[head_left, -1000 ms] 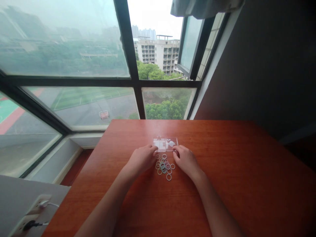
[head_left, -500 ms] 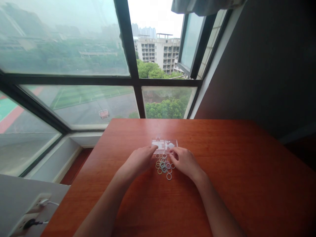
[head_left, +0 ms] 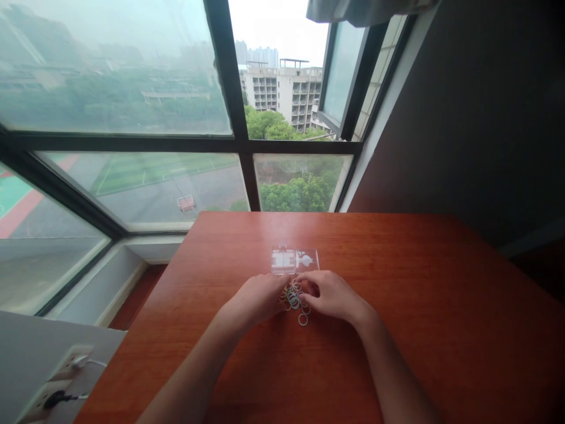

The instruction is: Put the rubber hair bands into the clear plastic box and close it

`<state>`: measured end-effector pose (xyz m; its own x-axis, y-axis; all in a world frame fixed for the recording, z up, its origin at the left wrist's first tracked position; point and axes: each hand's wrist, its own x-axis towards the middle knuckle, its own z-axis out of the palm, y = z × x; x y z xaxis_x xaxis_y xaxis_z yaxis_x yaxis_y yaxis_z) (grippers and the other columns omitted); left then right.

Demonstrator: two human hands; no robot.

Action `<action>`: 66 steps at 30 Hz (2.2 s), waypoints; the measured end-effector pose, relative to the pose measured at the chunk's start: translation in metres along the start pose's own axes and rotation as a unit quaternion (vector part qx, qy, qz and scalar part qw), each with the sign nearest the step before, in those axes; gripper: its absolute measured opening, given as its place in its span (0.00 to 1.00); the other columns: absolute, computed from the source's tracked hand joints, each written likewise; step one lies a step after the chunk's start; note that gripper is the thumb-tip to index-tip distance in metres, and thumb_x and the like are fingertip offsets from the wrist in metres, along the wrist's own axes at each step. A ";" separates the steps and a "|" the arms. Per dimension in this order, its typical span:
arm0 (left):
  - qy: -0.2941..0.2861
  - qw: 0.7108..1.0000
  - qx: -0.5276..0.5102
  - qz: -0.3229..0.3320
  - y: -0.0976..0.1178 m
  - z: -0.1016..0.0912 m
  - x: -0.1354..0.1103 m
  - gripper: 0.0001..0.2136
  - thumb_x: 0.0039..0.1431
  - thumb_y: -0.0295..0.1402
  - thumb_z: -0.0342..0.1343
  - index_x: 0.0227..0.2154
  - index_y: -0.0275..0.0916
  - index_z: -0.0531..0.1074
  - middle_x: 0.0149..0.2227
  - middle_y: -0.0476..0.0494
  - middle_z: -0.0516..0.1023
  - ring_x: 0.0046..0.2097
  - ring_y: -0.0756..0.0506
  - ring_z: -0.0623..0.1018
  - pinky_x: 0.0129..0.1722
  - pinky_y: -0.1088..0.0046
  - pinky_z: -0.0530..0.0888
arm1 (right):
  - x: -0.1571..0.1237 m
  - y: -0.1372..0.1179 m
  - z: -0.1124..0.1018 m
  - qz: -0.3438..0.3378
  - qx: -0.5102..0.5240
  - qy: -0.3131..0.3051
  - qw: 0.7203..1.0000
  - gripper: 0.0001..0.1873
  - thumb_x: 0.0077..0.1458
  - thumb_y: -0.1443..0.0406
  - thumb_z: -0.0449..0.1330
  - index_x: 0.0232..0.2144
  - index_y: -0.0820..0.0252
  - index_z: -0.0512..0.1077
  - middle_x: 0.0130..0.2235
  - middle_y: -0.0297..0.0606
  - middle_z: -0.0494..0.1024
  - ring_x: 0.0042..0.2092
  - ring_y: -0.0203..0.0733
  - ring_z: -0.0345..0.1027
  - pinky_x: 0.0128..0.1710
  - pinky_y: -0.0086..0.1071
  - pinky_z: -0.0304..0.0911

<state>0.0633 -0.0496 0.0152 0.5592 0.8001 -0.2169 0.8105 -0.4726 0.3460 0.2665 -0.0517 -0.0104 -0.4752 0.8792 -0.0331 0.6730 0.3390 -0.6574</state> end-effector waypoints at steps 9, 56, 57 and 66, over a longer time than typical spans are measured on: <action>0.016 1.000 -0.002 0.014 0.000 0.003 0.003 0.09 0.58 0.35 0.54 0.42 0.45 0.71 0.39 0.44 0.80 0.40 0.40 0.79 0.34 0.73 0.69 | -0.006 0.005 -0.008 0.004 -0.009 -0.035 0.999 0.09 0.43 0.68 0.66 0.30 0.55 0.72 0.27 0.25 0.72 0.28 0.32 0.62 0.26 0.24 0.49; 0.140 0.952 -0.271 0.022 -0.007 0.008 0.022 0.08 0.57 0.32 0.53 0.31 0.35 0.75 0.26 0.48 0.76 0.28 0.52 0.72 0.28 0.79 0.67 | 0.012 0.006 0.008 -0.053 0.009 0.172 0.984 0.05 0.55 0.66 0.57 0.28 0.57 0.71 0.28 0.32 0.73 0.30 0.35 0.63 0.31 0.27 0.55; 0.137 0.950 -0.280 0.022 -0.008 0.008 0.023 0.08 0.57 0.32 0.53 0.31 0.35 0.75 0.26 0.48 0.76 0.27 0.52 0.72 0.28 0.79 0.67 | 0.012 0.006 0.008 -0.056 0.007 0.176 0.983 0.05 0.55 0.66 0.57 0.28 0.57 0.71 0.28 0.32 0.72 0.30 0.35 0.63 0.31 0.27 0.55; 0.160 0.952 -0.258 0.049 -0.015 0.012 0.026 0.05 0.53 0.31 0.56 0.29 0.35 0.75 0.24 0.50 0.74 0.26 0.53 0.70 0.25 0.80 0.64 | 0.014 0.009 0.013 -0.084 0.004 0.202 0.976 0.04 0.55 0.67 0.58 0.28 0.57 0.71 0.28 0.32 0.72 0.29 0.35 0.62 0.31 0.27 0.55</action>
<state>0.0681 -0.0265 -0.0065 0.4794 0.8718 0.1002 0.5178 -0.3732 0.7698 0.2591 -0.0410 -0.0268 -0.3154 0.8717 0.3751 0.5996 0.4894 -0.6332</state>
